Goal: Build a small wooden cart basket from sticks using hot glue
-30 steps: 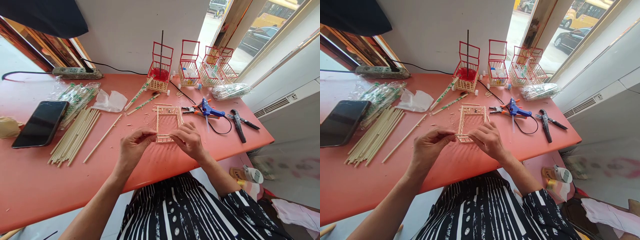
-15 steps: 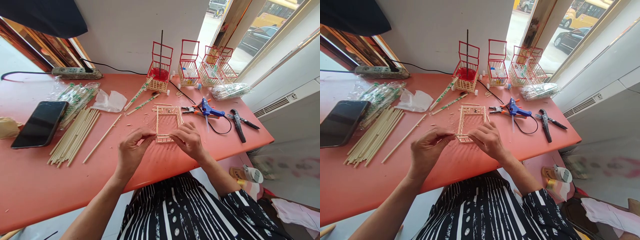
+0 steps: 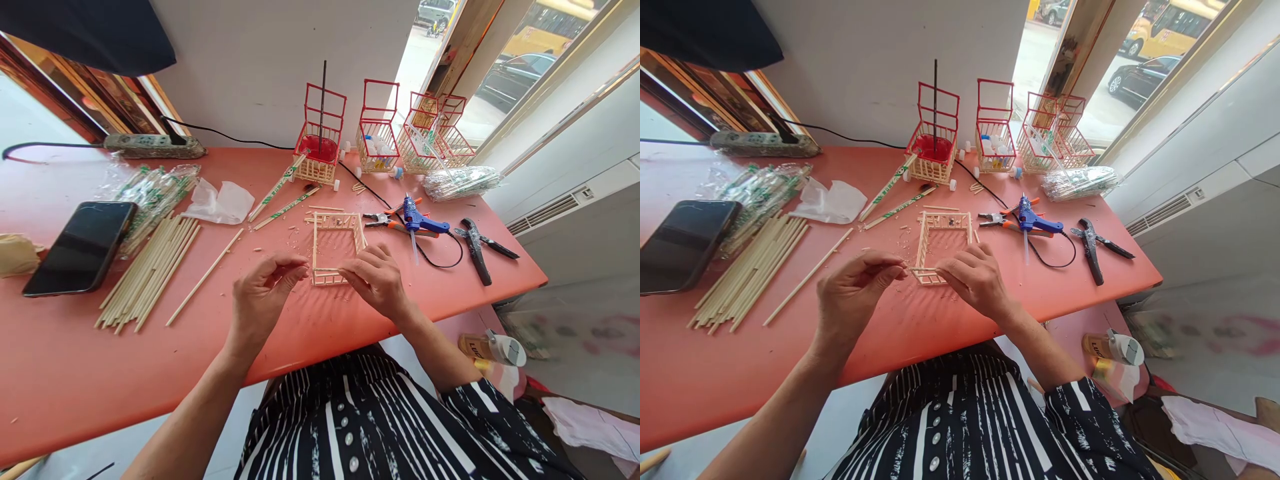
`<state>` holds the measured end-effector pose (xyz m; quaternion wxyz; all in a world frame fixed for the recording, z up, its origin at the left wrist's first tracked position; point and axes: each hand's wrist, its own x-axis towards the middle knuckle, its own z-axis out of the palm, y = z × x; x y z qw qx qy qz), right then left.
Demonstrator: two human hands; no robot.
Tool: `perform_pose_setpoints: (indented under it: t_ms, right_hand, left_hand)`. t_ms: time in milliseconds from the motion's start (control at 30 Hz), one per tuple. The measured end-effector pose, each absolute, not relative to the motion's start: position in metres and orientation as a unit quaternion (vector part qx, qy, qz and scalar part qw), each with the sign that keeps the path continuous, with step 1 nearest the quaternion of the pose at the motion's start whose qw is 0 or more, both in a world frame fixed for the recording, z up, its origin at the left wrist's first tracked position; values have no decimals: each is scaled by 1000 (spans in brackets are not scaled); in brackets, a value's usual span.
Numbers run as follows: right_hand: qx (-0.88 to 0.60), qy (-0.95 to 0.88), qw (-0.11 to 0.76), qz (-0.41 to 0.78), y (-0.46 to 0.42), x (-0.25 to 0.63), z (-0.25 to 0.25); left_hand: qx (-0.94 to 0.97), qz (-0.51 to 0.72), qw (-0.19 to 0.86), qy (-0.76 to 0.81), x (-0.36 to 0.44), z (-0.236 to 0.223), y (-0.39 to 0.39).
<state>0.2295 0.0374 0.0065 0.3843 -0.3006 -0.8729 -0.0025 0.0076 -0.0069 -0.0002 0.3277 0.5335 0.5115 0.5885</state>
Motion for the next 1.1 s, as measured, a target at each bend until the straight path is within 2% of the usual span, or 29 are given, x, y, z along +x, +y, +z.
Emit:
perform_pose_setpoints:
  t_ms: [633, 867, 1100]
  right_hand:
    - [-312, -877, 365, 6, 37, 231, 7]
    - [-313, -878, 361, 13, 37, 231, 7]
    - [-300, -874, 381, 6, 37, 231, 6]
  left_hand:
    - [488, 558, 436, 510, 10, 0, 0]
    - [437, 545, 518, 494, 6, -7, 2]
    - [439, 549, 507, 499, 8, -8, 4]
